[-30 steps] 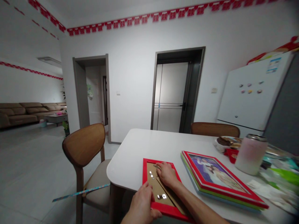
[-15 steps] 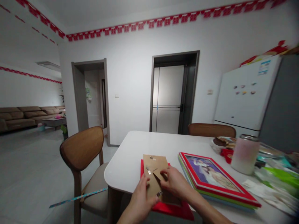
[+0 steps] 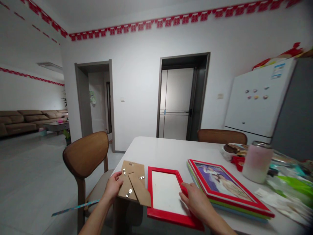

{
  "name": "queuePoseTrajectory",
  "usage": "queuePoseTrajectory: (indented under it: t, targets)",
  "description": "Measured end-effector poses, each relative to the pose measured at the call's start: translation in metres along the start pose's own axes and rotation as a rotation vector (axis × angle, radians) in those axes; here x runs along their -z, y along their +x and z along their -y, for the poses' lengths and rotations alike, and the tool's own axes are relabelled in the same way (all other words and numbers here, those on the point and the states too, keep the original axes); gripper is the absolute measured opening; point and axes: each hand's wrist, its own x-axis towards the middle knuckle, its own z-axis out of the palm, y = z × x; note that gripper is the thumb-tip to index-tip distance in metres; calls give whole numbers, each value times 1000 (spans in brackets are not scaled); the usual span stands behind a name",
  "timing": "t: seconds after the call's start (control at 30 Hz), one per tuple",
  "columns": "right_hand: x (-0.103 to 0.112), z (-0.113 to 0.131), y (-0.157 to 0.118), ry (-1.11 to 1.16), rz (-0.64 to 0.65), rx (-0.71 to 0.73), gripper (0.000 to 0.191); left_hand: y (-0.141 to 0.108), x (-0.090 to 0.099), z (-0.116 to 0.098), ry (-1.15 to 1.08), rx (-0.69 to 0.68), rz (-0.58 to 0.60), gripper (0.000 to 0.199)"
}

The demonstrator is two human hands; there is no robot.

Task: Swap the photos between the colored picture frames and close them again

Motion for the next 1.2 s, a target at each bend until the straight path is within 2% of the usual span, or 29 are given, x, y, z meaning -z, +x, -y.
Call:
queuePoseTrajectory:
  t: [0.17,0.27,0.37,0.47,0.53,0.6,0.7,0.77,0.83,0.9,0.97,1.07,1.2]
  targets:
    - [-8,-12,-1,63,26,-58,41,9,12,6,226,-33,-10,29]
    - [-1,-8,3,346,39,-210,48,-1,5,-4,350,-110,-30,34]
    - [12,0,2,909,134,-386,62,-32,-29,-23,400,-228,-11,40]
    - [27,11,-3,1338,167,-399,73,-73,-81,-45,382,-385,138,48]
    - [37,18,-5,1415,123,-360,77,-96,-112,-58,336,-563,329,59]
    - [44,25,-7,1435,104,-333,78,-109,-131,-70,305,-635,352,56]
    - [48,29,-7,1470,141,-312,78,-111,-135,-80,337,-759,340,49]
    - [47,28,-5,1447,139,-288,79,-105,-125,-83,347,-833,304,49]
    - [42,22,-3,1328,117,-272,77,-96,-109,-81,301,-820,162,46]
    - [36,13,1,1073,80,-266,70,-86,-91,-74,237,-729,-38,40]
    - [28,2,3,727,37,-247,59,-76,-72,-61,197,-607,-172,33]
    - [14,-13,5,315,0,-168,50,-66,-48,-34,177,-431,-201,31]
    - [-6,-25,2,102,-12,-80,40,-65,-35,-1,266,-307,-166,32]
